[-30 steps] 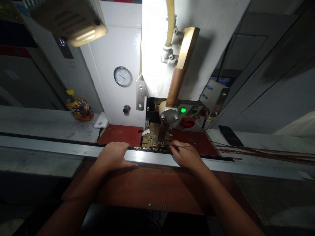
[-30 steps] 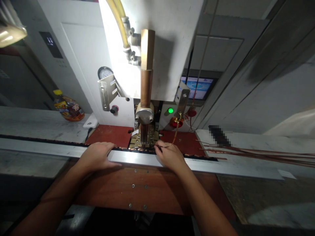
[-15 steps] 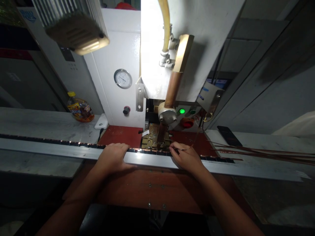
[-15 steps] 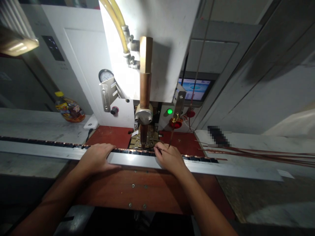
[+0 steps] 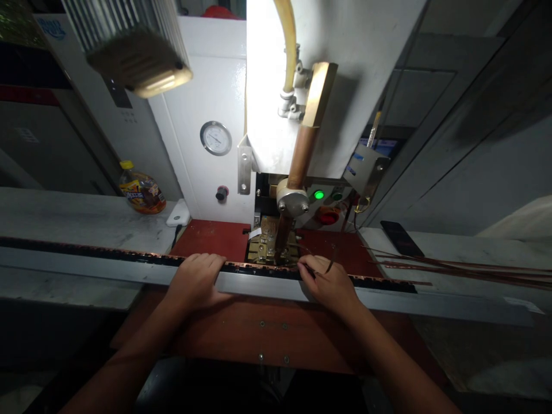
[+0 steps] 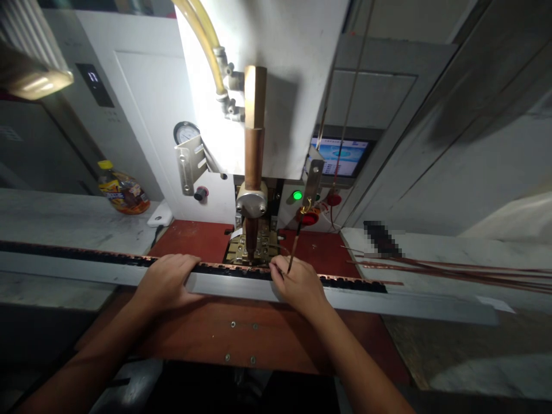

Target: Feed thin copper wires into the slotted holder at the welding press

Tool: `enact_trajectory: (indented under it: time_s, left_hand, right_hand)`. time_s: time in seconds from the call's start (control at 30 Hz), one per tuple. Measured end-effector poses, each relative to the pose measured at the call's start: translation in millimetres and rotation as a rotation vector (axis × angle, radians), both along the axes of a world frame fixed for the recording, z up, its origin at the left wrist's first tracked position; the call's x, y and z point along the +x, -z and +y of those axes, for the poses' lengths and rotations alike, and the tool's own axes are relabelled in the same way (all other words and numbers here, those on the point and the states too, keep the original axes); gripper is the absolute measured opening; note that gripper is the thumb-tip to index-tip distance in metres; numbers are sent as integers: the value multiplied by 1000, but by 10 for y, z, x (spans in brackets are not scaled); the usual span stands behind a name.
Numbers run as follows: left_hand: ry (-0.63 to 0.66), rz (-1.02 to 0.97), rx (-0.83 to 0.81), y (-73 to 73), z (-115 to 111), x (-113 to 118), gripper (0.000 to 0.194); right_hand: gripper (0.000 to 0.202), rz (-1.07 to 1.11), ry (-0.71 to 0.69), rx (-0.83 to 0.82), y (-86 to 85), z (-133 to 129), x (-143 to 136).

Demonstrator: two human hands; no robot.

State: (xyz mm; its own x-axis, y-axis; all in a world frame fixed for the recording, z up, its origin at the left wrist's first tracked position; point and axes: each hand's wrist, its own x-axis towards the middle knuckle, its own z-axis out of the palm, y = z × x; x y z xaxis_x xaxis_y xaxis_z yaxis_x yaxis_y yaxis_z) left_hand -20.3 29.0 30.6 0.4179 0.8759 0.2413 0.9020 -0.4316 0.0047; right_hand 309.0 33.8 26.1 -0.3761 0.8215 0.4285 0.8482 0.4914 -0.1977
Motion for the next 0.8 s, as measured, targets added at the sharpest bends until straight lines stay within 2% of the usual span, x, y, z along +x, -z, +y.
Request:
enact_trajectory:
  time_s: [0.5, 0.8]
  left_hand:
    - [15, -46, 18, 16, -16, -1, 49]
    - [31, -8, 35, 18, -4, -5, 51]
  right_hand:
    - [25, 9, -12, 4, -18, -31, -1]
    - [25, 14, -16, 6, 12, -13, 10]
